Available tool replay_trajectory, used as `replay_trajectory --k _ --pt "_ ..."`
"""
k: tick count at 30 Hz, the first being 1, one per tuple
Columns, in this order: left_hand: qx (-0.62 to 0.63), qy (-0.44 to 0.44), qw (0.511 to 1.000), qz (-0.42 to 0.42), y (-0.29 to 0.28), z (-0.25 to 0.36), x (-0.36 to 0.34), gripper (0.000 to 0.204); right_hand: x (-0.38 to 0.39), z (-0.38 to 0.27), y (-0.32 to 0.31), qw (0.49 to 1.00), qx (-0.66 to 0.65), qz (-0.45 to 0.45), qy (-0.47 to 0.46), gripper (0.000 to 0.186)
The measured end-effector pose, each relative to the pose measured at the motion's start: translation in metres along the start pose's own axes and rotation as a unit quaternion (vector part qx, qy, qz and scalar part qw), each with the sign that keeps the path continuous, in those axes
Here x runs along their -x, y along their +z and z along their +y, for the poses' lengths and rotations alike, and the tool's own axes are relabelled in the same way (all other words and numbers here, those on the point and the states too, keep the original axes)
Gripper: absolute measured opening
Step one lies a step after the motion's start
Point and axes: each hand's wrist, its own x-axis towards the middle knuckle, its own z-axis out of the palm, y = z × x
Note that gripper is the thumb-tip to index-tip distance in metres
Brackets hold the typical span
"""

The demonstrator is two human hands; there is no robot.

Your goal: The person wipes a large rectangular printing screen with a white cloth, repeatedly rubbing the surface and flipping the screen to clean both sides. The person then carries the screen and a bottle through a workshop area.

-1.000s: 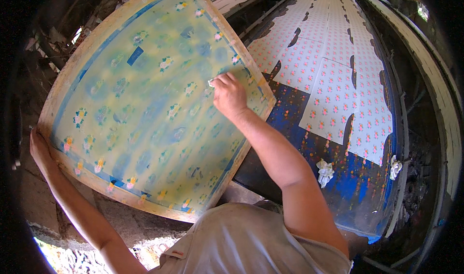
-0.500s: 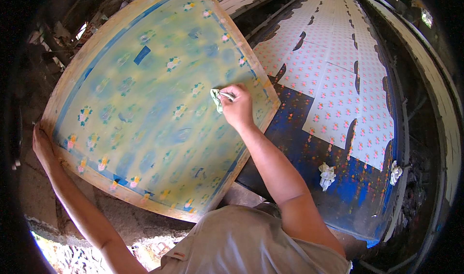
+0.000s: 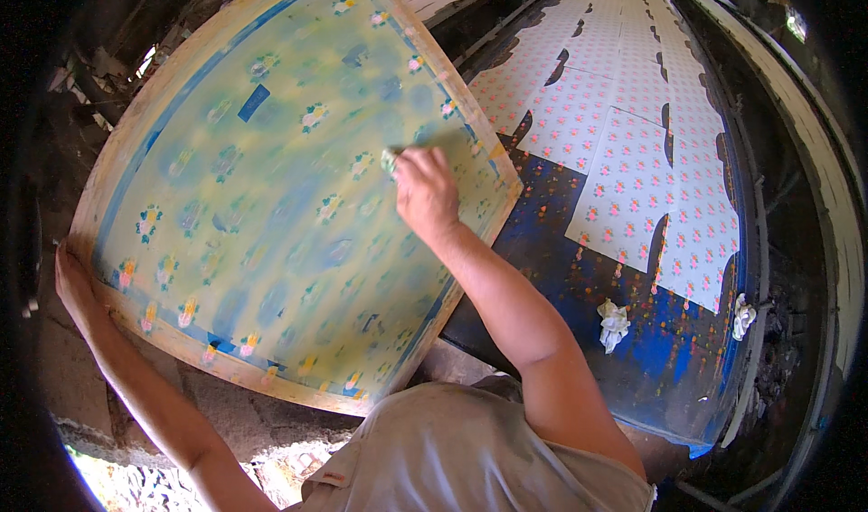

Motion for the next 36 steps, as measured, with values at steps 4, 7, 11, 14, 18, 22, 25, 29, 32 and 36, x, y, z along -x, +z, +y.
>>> replay_trajectory --k 4,7,11,14,18,22,25,29,32,36 --pt "-0.118 0.085 0.989 -0.013 -0.002 -0.002 0.004 0.050 0.016 0.026 -0.010 0.991 -0.025 -0.033 -0.127 0.023" --pt "-0.025 0.014 1.000 0.003 0.009 0.006 0.013 0.050 -0.008 0.034 -0.011 0.998 0.027 -0.009 -0.053 0.026" --pt "-0.068 0.035 0.997 0.004 0.006 0.012 0.015 0.049 0.003 0.005 0.009 0.999 -0.009 0.010 -0.049 0.022" --pt "-0.100 0.067 0.993 -0.002 -0.002 0.004 0.010 0.048 0.009 0.009 0.001 0.995 -0.029 -0.021 -0.093 0.022" --pt "-0.170 0.144 0.975 -0.007 -0.008 -0.023 -0.019 0.048 -0.002 0.033 -0.013 0.996 0.030 -0.028 -0.076 0.026" --pt "-0.058 0.061 0.996 -0.009 0.000 -0.007 -0.005 0.048 -0.002 0.008 -0.001 0.997 -0.007 -0.006 -0.083 0.021" --pt "-0.033 0.003 0.999 0.005 0.009 0.020 0.022 0.049 0.005 0.013 -0.020 0.988 -0.031 -0.045 -0.146 0.022" --pt "-0.045 0.015 0.999 0.004 0.010 0.016 0.020 0.053 -0.012 0.033 -0.022 0.996 0.044 -0.031 -0.074 0.023" --pt "-0.070 0.014 0.997 -0.001 0.001 0.007 0.002 0.056 -0.002 0.001 -0.006 0.995 0.008 0.001 -0.096 0.023" --pt "-0.122 0.036 0.992 0.010 0.008 0.020 0.019 0.056 -0.005 0.021 -0.011 0.991 -0.018 -0.031 -0.132 0.027"
